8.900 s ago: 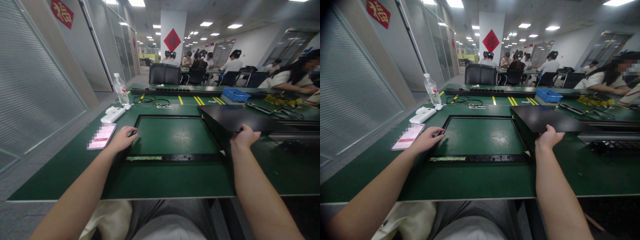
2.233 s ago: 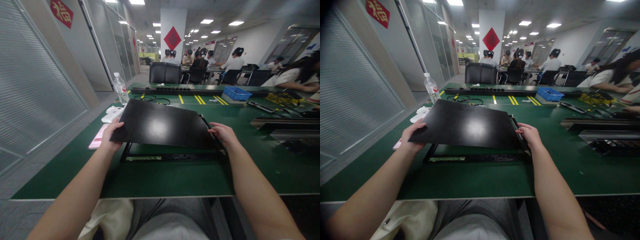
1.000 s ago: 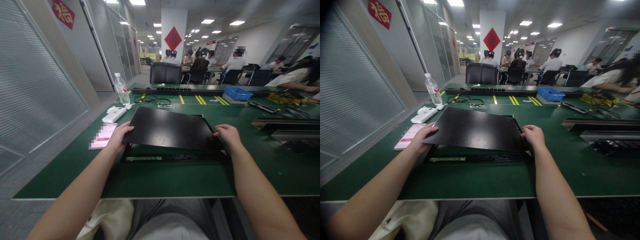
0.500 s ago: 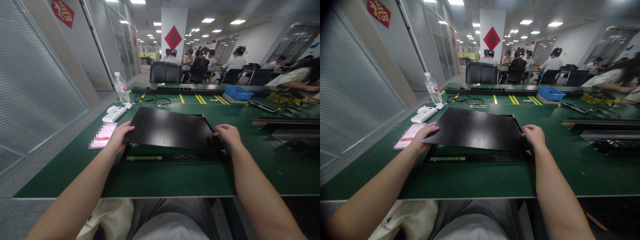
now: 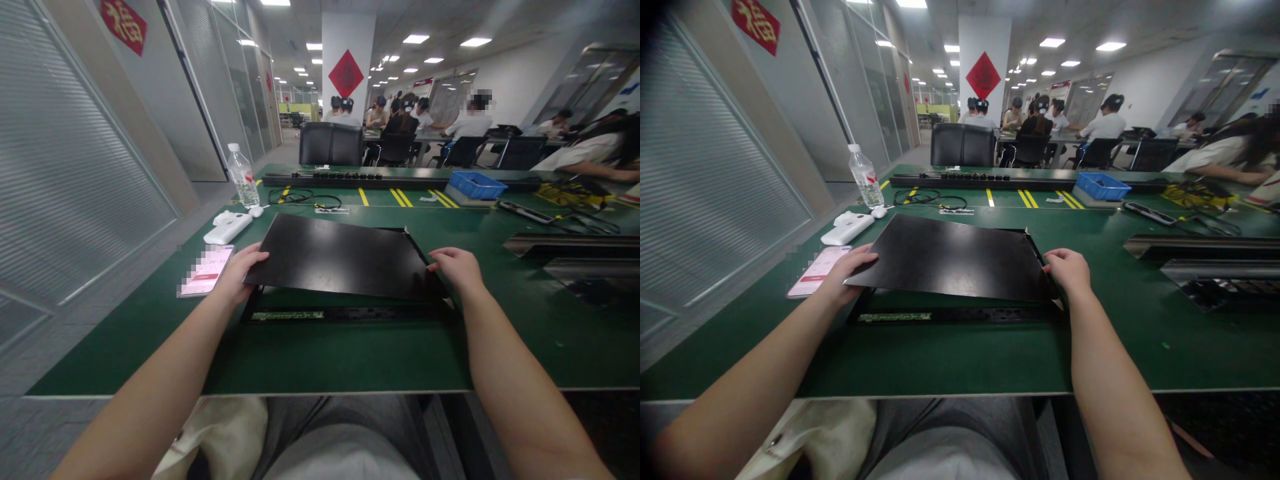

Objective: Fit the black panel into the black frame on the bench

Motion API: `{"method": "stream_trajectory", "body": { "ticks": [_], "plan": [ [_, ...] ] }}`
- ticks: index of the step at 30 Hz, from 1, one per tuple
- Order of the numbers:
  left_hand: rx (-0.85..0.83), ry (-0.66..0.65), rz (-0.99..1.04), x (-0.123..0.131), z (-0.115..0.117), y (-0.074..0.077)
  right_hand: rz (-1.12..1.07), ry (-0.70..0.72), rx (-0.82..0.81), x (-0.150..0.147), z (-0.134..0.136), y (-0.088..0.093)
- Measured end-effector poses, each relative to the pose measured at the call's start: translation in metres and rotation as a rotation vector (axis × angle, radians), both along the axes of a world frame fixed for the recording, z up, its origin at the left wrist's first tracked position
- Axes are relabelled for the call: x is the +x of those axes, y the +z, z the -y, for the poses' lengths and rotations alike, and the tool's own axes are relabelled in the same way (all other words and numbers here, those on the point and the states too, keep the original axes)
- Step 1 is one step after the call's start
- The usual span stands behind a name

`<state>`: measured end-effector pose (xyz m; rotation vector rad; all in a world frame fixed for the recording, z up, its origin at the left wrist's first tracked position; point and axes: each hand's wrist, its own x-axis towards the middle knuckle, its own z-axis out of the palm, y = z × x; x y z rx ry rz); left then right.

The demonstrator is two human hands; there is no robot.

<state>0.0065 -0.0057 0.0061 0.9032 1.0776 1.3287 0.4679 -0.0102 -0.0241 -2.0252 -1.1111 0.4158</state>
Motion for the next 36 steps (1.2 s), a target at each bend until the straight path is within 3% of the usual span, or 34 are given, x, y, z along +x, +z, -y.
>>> {"method": "stream_trajectory", "body": {
  "ticks": [17,36],
  "plan": [
    [0.010,-0.006,-0.004,0.0000,0.0020,0.0004,-0.020,-0.008,-0.028,-0.0042,0.0038,0.0042],
    [-0.046,-0.059,-0.100,-0.0025,-0.0009,-0.0049,0.115,-0.004,-0.097,-0.0068,0.0029,0.0072]
  ]
}}
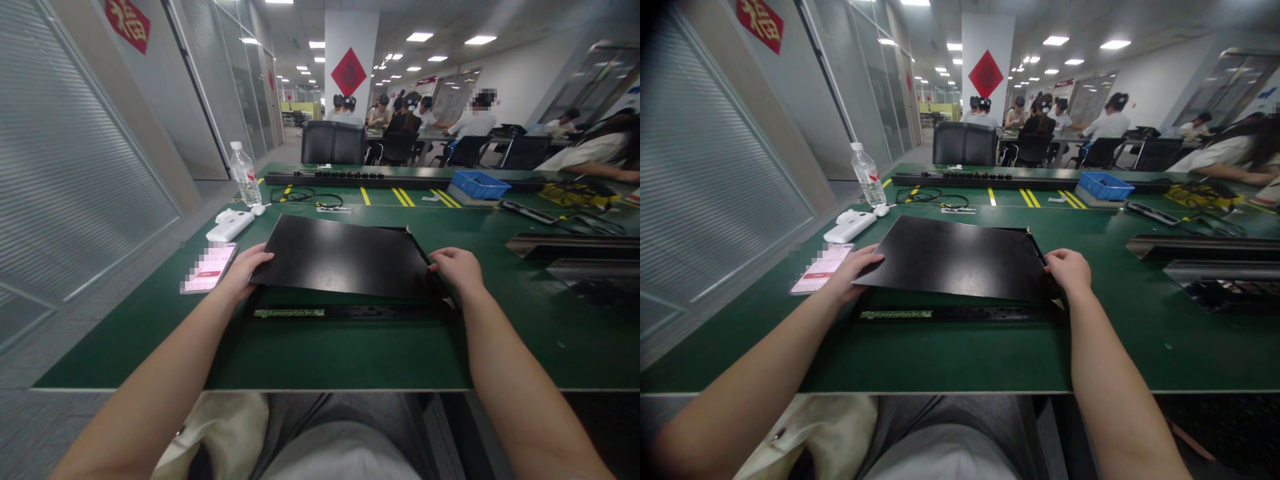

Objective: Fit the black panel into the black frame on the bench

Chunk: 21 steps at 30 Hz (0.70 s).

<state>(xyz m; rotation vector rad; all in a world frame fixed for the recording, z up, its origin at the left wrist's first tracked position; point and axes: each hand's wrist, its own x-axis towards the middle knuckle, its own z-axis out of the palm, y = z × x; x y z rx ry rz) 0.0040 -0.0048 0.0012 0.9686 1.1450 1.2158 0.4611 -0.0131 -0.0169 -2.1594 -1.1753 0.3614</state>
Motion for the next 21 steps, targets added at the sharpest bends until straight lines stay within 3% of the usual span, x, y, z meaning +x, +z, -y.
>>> {"method": "stream_trajectory", "body": {
  "ticks": [21],
  "plan": [
    [-0.022,0.004,0.012,-0.001,-0.003,-0.004,0.148,0.012,-0.054,-0.012,0.005,0.010]
  ]
}}
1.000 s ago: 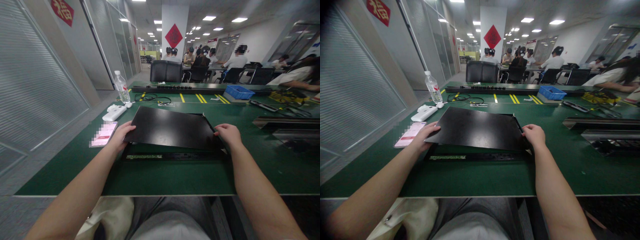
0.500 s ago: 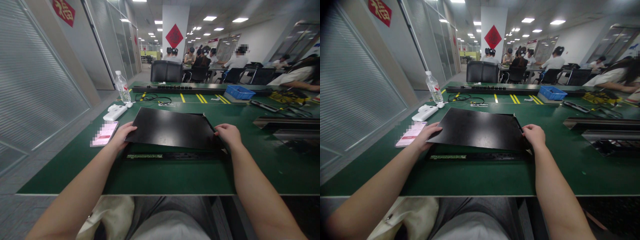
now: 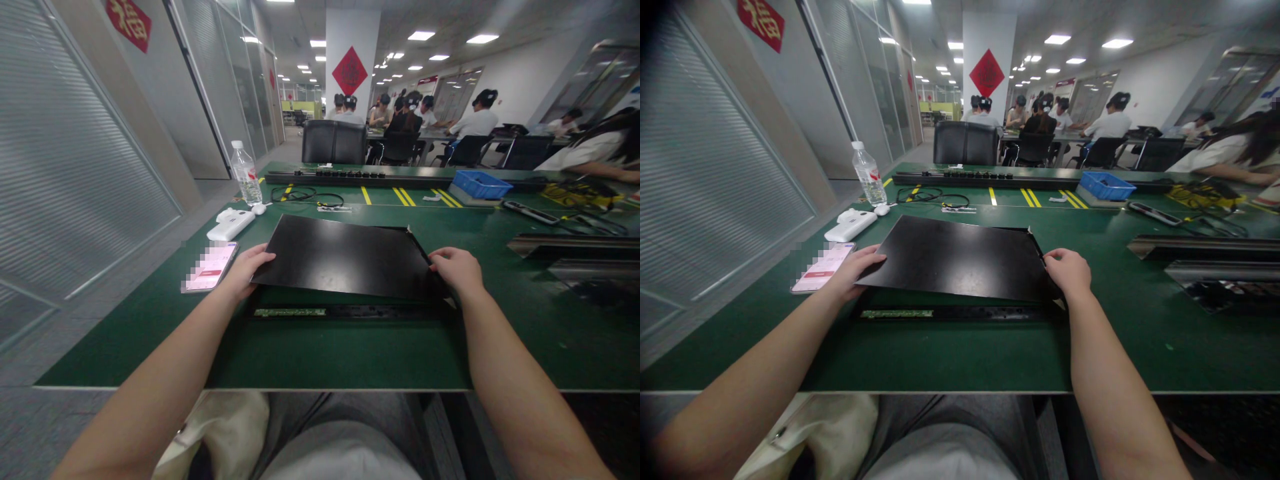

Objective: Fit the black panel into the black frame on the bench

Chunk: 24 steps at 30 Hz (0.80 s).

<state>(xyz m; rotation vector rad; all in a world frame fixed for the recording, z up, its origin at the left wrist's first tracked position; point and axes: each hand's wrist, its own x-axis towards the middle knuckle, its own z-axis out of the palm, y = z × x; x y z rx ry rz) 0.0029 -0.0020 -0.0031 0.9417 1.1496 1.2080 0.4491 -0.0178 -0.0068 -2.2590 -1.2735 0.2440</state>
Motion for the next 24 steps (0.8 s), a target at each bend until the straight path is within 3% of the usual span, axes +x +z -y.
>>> {"method": "stream_trajectory", "body": {
  "ticks": [15,24],
  "plan": [
    [-0.010,0.036,-0.044,0.0045,0.0034,0.0028,-0.033,-0.012,-0.035,-0.0037,0.0017,0.0057],
    [0.013,0.018,-0.059,0.0047,0.0045,0.0045,-0.011,0.003,-0.008,0.0001,-0.0009,0.0001]
  ]
}}
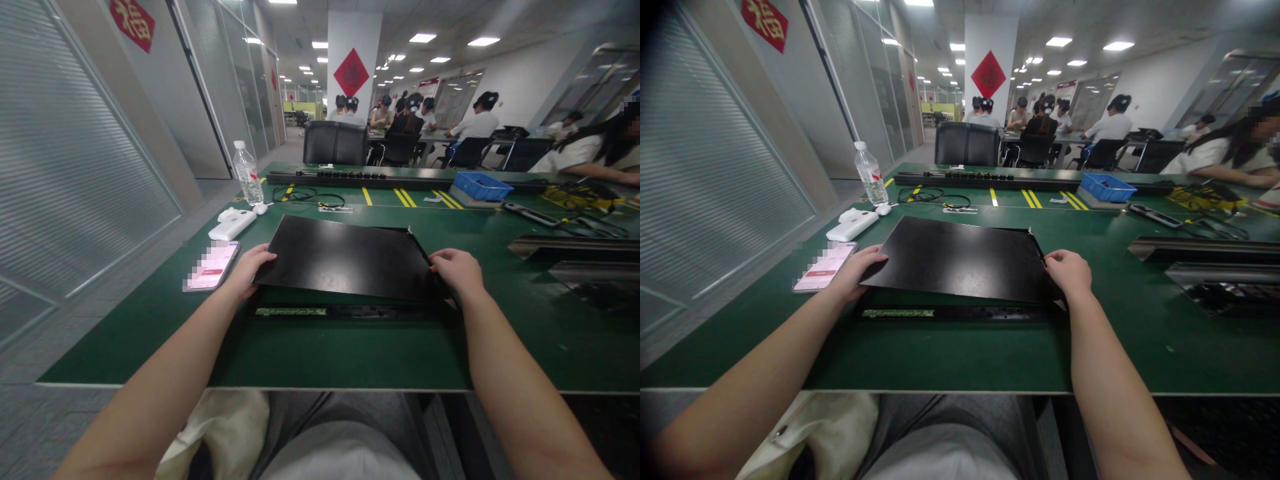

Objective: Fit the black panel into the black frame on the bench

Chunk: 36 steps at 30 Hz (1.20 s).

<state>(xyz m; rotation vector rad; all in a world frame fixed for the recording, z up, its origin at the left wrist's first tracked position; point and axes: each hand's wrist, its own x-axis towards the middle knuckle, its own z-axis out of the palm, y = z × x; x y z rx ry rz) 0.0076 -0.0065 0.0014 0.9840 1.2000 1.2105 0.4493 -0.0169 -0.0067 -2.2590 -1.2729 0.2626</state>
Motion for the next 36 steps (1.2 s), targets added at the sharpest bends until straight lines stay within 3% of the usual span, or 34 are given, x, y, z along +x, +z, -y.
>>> {"method": "stream_trajectory", "body": {
  "ticks": [16,36],
  "plan": [
    [-0.004,0.020,0.051,-0.0029,-0.0047,-0.0036,0.108,0.046,-0.023,0.0041,-0.0023,-0.0061],
    [0.003,0.020,-0.025,0.0003,-0.0016,-0.0030,0.144,0.044,-0.043,0.0045,-0.0023,-0.0067]
  ]
}}
